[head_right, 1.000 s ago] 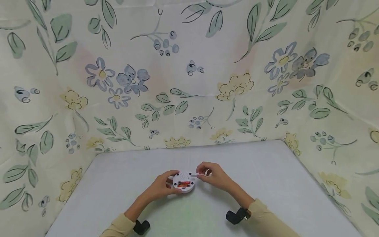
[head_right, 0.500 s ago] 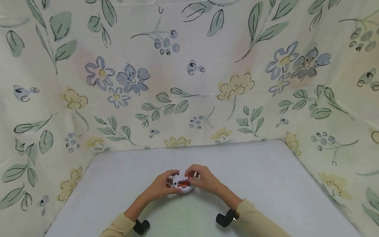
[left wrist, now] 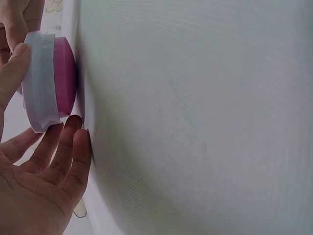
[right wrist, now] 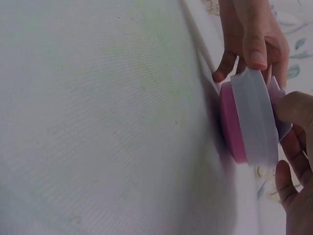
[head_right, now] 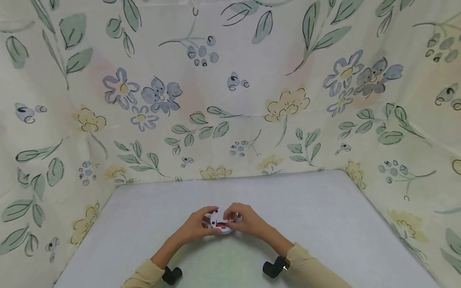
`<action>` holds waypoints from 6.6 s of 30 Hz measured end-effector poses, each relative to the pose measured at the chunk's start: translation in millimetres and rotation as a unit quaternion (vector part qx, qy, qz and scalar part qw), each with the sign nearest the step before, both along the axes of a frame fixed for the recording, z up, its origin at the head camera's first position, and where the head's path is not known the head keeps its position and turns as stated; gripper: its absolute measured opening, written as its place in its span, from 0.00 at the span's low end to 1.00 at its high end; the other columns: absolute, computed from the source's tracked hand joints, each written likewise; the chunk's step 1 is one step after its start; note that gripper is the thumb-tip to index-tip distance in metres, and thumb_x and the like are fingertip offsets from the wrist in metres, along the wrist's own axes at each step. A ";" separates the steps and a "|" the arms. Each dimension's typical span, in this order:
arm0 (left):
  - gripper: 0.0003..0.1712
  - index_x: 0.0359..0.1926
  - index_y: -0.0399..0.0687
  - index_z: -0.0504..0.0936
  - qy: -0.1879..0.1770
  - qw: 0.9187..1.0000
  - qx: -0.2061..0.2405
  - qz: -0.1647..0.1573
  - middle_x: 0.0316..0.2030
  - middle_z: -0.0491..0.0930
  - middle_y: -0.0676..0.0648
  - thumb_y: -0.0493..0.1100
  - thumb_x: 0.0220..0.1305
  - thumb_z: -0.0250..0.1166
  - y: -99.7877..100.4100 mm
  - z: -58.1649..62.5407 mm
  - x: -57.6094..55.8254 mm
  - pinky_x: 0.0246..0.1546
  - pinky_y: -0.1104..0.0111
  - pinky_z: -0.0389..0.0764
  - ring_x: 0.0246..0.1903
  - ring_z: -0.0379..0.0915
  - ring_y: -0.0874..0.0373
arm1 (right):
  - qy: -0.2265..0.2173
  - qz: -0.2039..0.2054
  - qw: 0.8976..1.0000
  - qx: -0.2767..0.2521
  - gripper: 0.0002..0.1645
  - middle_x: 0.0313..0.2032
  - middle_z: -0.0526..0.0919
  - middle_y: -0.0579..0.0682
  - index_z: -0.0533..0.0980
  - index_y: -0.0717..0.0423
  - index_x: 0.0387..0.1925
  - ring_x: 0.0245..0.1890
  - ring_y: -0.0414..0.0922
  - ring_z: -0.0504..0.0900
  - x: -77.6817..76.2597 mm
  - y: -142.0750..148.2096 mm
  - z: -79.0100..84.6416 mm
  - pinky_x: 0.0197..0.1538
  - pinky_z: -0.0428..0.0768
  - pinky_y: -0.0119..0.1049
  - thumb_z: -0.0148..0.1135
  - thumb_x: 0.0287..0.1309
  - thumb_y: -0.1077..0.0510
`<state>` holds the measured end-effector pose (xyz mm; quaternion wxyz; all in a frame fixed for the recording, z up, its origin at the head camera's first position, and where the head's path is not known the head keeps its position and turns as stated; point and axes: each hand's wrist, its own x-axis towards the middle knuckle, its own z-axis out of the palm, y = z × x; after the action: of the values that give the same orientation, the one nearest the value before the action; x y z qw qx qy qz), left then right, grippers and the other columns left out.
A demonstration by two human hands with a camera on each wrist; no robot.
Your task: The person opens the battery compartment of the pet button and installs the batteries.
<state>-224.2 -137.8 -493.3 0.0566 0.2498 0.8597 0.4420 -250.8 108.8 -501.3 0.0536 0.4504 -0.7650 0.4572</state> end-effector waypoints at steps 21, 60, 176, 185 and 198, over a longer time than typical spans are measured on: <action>0.44 0.69 0.33 0.69 0.005 1.000 0.005 -0.009 0.62 0.74 0.38 0.47 0.58 0.78 -0.4 0.0 0.0 0.41 0.62 0.82 0.46 0.79 0.48 | -0.038 0.010 0.999 0.033 0.11 0.37 0.83 0.51 0.82 0.58 0.41 0.37 0.55 0.79 4.0 1.1 4.3 0.40 0.80 0.48 0.75 0.57 0.67; 0.45 0.69 0.34 0.69 -0.006 1.000 -0.016 0.002 0.64 0.73 0.38 0.50 0.59 0.78 -0.1 0.3 0.1 0.43 0.62 0.83 0.49 0.78 0.48 | -0.070 -0.010 0.997 0.042 0.04 0.39 0.83 0.39 0.81 0.50 0.41 0.39 0.39 0.81 2.0 5.9 19.0 0.44 0.82 0.38 0.67 0.67 0.61; 0.43 0.68 0.34 0.70 0.004 1.000 -0.002 -0.007 0.61 0.74 0.40 0.47 0.58 0.78 3.6 3.0 1.0 0.41 0.65 0.82 0.46 0.79 0.50 | -0.063 -0.052 0.991 0.108 0.09 0.43 0.78 0.44 0.85 0.47 0.39 0.33 0.42 0.77 5.1 1.2 16.5 0.36 0.79 0.34 0.77 0.57 0.56; 0.43 0.68 0.35 0.70 0.002 1.000 -0.010 -0.001 0.59 0.74 0.38 0.46 0.58 0.79 5.5 1.0 0.5 0.41 0.66 0.81 0.46 0.79 0.50 | -0.186 -0.071 0.974 0.106 0.46 0.65 0.72 0.58 0.68 0.63 0.69 0.60 0.54 0.74 -2.9 1.0 12.8 0.60 0.74 0.52 0.79 0.54 0.51; 0.45 0.70 0.33 0.67 0.021 1.000 -0.006 0.020 0.53 0.73 0.41 0.45 0.58 0.77 8.0 -3.1 1.4 0.42 0.65 0.82 0.44 0.78 0.51 | -0.325 -0.060 0.944 -0.008 0.46 0.62 0.75 0.56 0.68 0.61 0.71 0.51 0.52 0.74 -3.7 -3.2 6.9 0.52 0.74 0.41 0.79 0.51 0.63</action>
<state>-222.8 -129.8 -496.4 0.0310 0.2415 0.8683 0.4321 -254.5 105.7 -494.4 -0.1666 0.2302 -0.7630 0.5806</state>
